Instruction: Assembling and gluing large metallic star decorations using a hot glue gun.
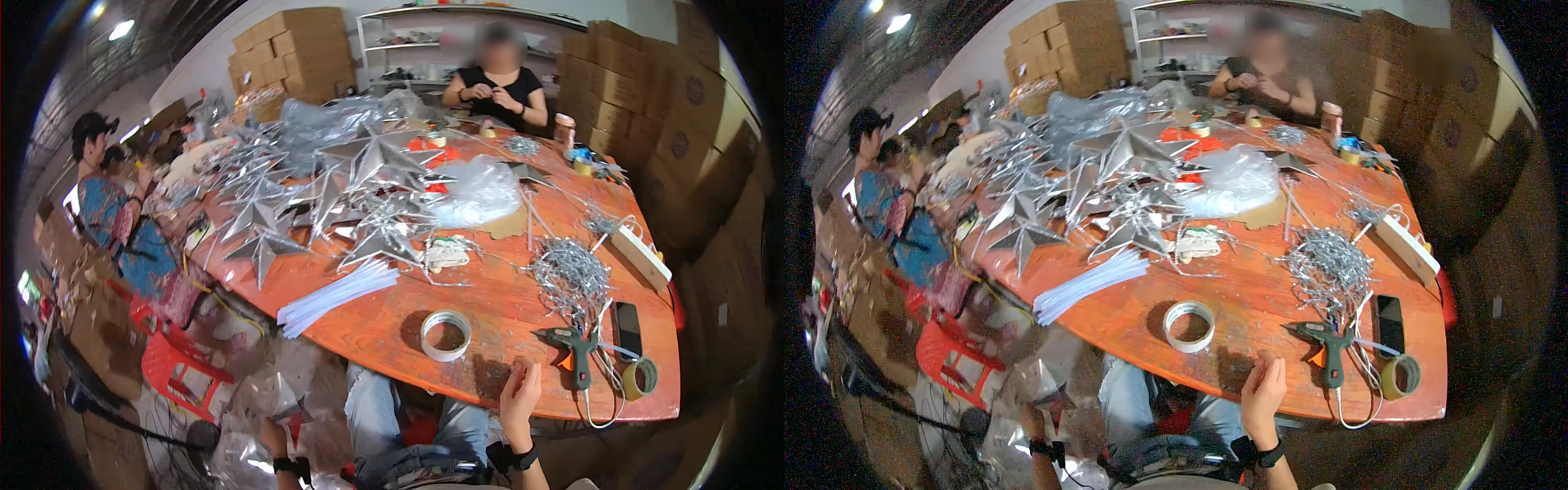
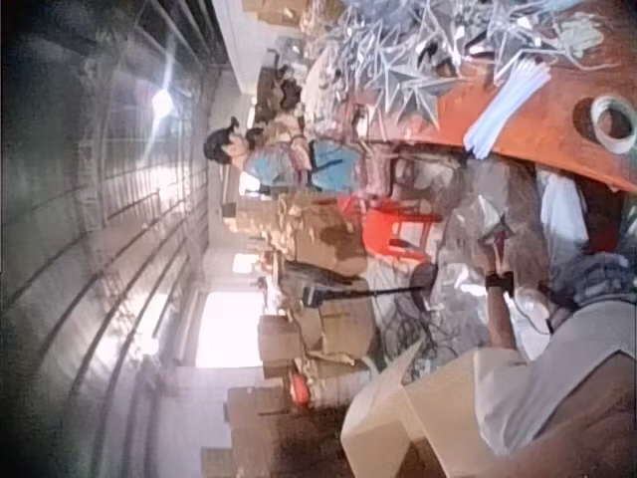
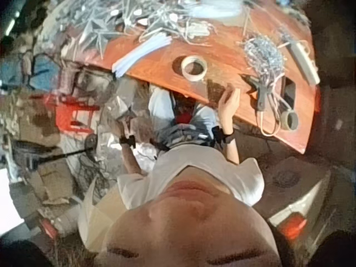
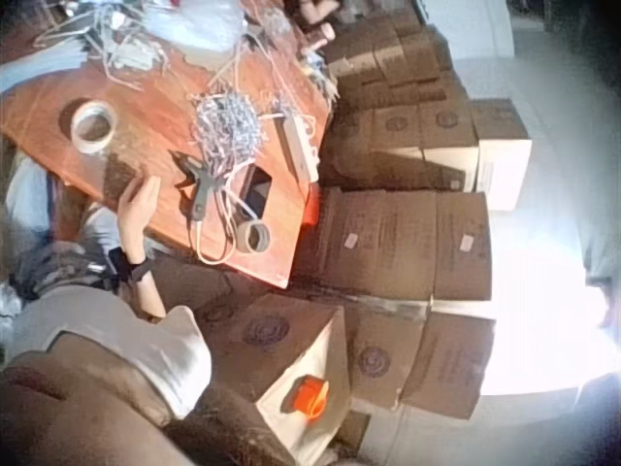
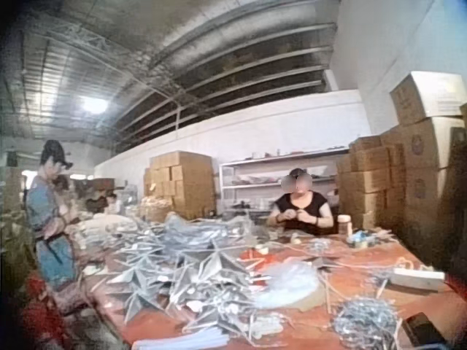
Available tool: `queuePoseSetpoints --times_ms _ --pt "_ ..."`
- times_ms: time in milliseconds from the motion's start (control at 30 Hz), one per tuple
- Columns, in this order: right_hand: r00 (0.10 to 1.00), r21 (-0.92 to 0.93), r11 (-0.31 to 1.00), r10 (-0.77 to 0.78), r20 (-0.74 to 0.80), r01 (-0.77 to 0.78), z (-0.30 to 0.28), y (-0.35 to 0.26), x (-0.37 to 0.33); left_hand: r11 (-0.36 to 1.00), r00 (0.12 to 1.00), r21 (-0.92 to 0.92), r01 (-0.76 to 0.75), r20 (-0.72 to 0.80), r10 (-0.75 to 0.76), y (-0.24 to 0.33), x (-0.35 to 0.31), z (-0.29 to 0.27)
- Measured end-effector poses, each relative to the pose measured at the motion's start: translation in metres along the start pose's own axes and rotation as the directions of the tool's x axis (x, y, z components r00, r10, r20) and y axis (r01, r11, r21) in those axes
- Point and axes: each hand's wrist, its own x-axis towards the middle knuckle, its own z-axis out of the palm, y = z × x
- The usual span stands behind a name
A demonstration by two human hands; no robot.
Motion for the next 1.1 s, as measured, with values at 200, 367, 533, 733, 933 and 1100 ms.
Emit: queuePoseSetpoints --times_ms 200,367,533,733,933,1100 --pt "0.998 -0.020 0.998 -0.052 0.023 0.052 0.006 0.007 0.000 0.950 0.950 0.148 0.276 0.105 -0.293 0.046 0.016 -0.088" --pt "0.998 -0.030 0.997 -0.067 0.009 0.067 0.004 -0.005 0.001 0.905 0.901 0.014 0.424 -0.108 -0.420 0.040 0.024 -0.123" --pt "0.995 -0.019 0.996 -0.089 0.050 0.090 0.009 0.000 -0.003 0.917 0.918 -0.051 0.396 -0.005 -0.397 0.040 0.022 -0.157" --pt "0.997 -0.014 0.998 -0.067 0.024 0.068 0.011 0.001 -0.004 0.917 0.910 0.142 0.373 0.139 -0.391 0.044 0.029 -0.161" --pt "0.998 -0.098 0.995 -0.041 -0.045 0.036 0.005 0.009 -0.003 0.963 0.911 0.135 0.234 0.314 -0.265 0.012 0.019 -0.148" --pt "1.000 0.054 0.999 0.004 -0.017 -0.003 0.004 -0.007 0.000 0.975 0.902 0.195 0.109 0.393 -0.179 -0.015 0.003 -0.180"
